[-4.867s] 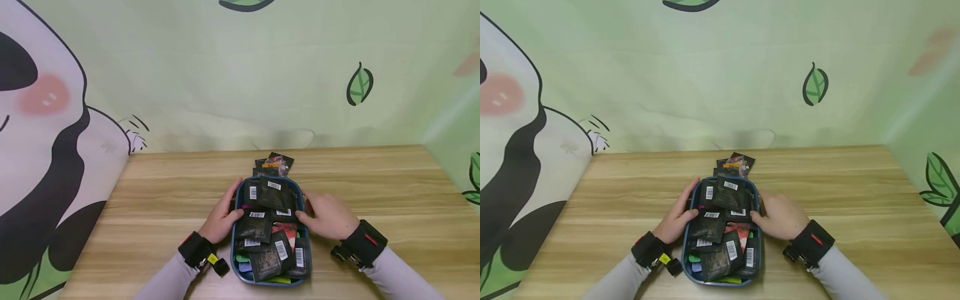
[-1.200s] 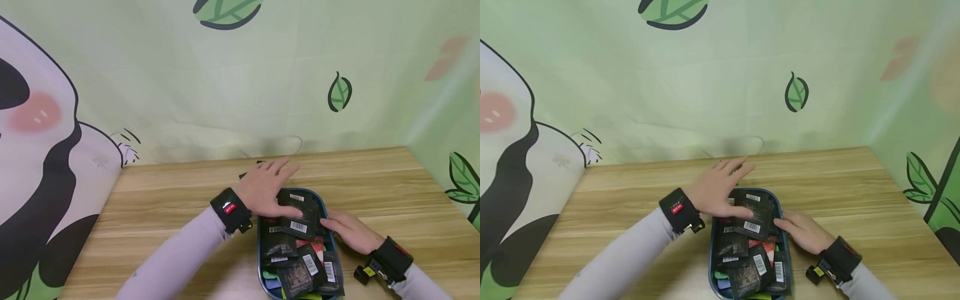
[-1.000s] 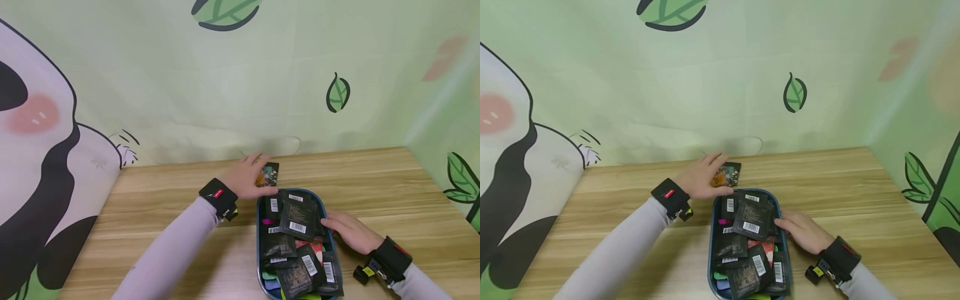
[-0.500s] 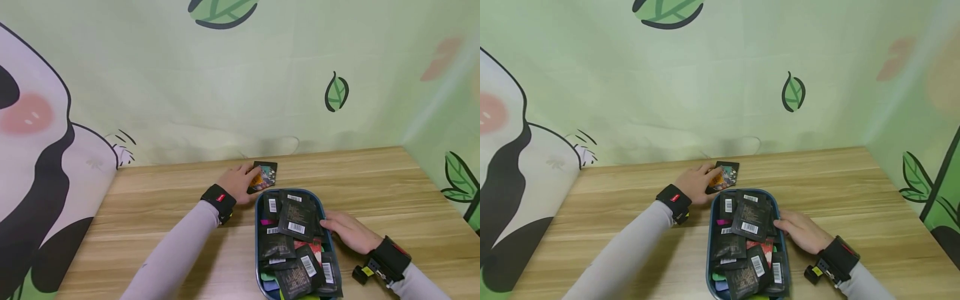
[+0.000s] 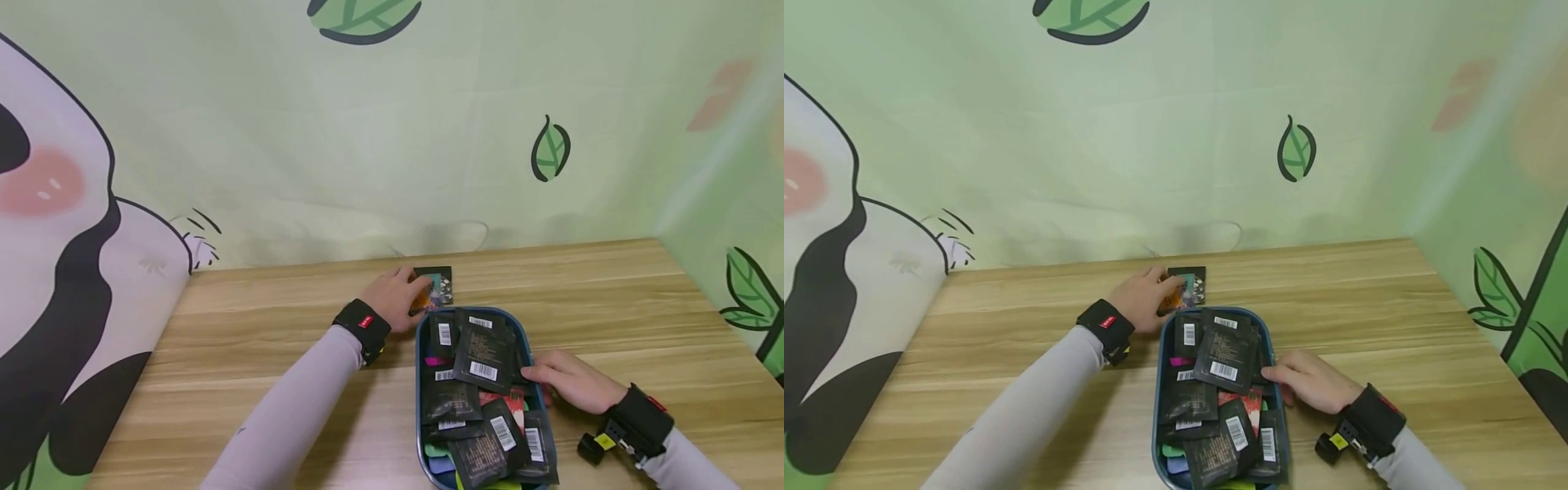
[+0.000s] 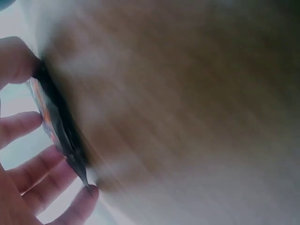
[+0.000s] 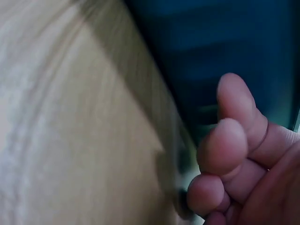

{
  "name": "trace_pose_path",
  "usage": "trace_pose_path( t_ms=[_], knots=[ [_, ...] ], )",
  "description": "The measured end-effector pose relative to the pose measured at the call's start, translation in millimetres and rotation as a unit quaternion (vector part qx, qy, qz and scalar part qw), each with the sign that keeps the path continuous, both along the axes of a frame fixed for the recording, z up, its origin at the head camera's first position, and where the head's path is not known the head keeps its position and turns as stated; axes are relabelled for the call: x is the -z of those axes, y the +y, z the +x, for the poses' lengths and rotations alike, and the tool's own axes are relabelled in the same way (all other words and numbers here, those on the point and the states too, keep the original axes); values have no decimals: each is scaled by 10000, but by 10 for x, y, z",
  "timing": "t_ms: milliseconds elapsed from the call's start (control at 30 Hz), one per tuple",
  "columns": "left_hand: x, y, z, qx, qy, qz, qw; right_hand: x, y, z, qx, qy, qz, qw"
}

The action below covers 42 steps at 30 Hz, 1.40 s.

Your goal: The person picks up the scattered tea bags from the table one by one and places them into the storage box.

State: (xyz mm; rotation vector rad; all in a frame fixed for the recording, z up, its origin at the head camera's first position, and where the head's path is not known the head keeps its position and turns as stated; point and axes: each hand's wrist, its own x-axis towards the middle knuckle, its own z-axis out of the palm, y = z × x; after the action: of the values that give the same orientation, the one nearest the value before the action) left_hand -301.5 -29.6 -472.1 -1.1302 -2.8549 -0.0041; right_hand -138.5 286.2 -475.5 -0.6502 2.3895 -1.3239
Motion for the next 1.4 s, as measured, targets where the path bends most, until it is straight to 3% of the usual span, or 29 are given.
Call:
trace_pose_path(
  t_ms=[200,367,567,800,1033,1400],
  knots=[
    [-47,-33,11,-111,140,-383,9991,6,15,-14,-284,-99,-136,9995],
    [-130,-50,29,-171,-86,-581,9981,6,25,-15,-462,-260,-237,9983],
    [-136,-99,8,-339,-336,-661,9967,16,15,-10,-483,-293,-228,9981],
    [-133,-214,32,-379,-101,-850,9956,54,-20,-13,-638,-271,-304,9971],
    [-98,-346,5,-241,161,-662,9974,64,-29,-19,-920,-336,-771,9922],
    [-128,-480,62,-154,-92,-409,9990,72,-37,-1,-1076,-769,-1023,9859]
  ],
)
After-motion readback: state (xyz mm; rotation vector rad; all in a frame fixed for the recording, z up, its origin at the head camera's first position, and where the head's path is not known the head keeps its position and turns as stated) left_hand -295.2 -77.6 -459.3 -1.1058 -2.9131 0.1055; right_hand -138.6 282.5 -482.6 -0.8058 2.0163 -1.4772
